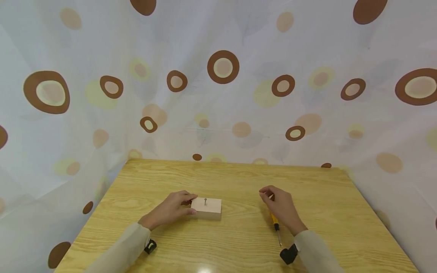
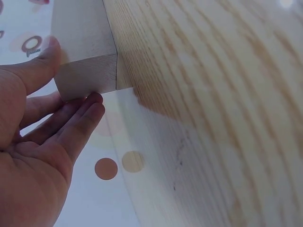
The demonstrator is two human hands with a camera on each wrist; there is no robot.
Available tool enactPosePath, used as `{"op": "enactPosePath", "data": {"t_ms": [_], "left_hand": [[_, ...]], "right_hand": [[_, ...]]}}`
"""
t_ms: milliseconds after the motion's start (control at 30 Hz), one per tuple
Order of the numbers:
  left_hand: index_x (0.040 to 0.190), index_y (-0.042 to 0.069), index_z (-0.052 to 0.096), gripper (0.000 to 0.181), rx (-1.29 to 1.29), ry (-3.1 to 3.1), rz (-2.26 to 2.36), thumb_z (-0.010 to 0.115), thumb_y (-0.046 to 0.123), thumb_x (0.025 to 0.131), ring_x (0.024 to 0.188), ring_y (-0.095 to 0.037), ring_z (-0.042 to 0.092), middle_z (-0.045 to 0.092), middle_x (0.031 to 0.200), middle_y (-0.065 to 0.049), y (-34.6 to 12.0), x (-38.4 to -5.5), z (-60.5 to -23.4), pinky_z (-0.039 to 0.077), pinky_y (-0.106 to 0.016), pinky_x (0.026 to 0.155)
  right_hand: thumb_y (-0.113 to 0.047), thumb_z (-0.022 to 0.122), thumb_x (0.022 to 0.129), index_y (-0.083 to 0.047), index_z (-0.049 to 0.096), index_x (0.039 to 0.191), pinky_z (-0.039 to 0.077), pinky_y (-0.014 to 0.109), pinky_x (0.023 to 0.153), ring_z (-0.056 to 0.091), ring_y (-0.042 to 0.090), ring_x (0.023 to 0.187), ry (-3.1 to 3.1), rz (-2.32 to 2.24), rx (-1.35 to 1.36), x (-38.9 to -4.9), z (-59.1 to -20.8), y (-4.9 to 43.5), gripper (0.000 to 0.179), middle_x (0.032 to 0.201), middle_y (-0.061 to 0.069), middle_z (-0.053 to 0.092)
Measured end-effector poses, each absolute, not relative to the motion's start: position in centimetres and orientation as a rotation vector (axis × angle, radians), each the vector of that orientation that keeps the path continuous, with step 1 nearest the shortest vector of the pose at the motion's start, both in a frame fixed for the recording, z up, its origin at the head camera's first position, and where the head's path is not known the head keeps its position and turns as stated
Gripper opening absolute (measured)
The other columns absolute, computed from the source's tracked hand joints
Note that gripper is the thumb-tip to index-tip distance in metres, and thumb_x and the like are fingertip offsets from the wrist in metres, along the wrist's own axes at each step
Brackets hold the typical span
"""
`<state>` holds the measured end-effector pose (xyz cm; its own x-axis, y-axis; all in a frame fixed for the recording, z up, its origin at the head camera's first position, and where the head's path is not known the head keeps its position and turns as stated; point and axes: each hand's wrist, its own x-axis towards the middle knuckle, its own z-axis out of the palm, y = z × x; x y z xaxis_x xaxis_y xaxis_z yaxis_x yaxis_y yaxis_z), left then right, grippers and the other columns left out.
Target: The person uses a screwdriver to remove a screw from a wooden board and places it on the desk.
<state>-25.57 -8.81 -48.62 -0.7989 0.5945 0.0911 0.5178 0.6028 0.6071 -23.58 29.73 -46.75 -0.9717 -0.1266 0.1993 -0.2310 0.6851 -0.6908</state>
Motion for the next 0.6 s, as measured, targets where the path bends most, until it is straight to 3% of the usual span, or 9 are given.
{"op": "enactPosePath", "data": {"t_ms": [233, 600], "left_hand": [[0.137, 0.004, 0.051, 0.064, 0.976, 2.701, 0.962, 0.063, 0.042, 0.087, 0.106, -0.016, 0.059, 0.057, 0.123, -0.003, -8.8, -25.6, -48.9, 0.05, -0.022, 0.086], [0.135, 0.004, 0.053, 0.061, 0.979, 2.728, 0.941, 0.065, 0.04, 0.087, 0.102, -0.015, 0.06, 0.058, 0.12, -0.002, -8.8, -25.6, -48.8, 0.05, -0.022, 0.084]], "right_hand": [[-0.034, 0.058, 0.096, -0.018, 0.066, 0.108, 0.049, 0.03, 0.048, 0.06, 0.03, 0.062, -2.746, 1.222, 0.336, -23.8, -46.3, 28.3, 0.021, 0.092, 0.009, 0.066], [-0.031, 0.059, 0.096, -0.022, 0.066, 0.106, 0.05, 0.029, 0.047, 0.056, 0.016, 0.058, -2.698, 1.229, 0.473, -23.8, -45.3, 25.4, 0.015, 0.087, -0.002, 0.064]]}}
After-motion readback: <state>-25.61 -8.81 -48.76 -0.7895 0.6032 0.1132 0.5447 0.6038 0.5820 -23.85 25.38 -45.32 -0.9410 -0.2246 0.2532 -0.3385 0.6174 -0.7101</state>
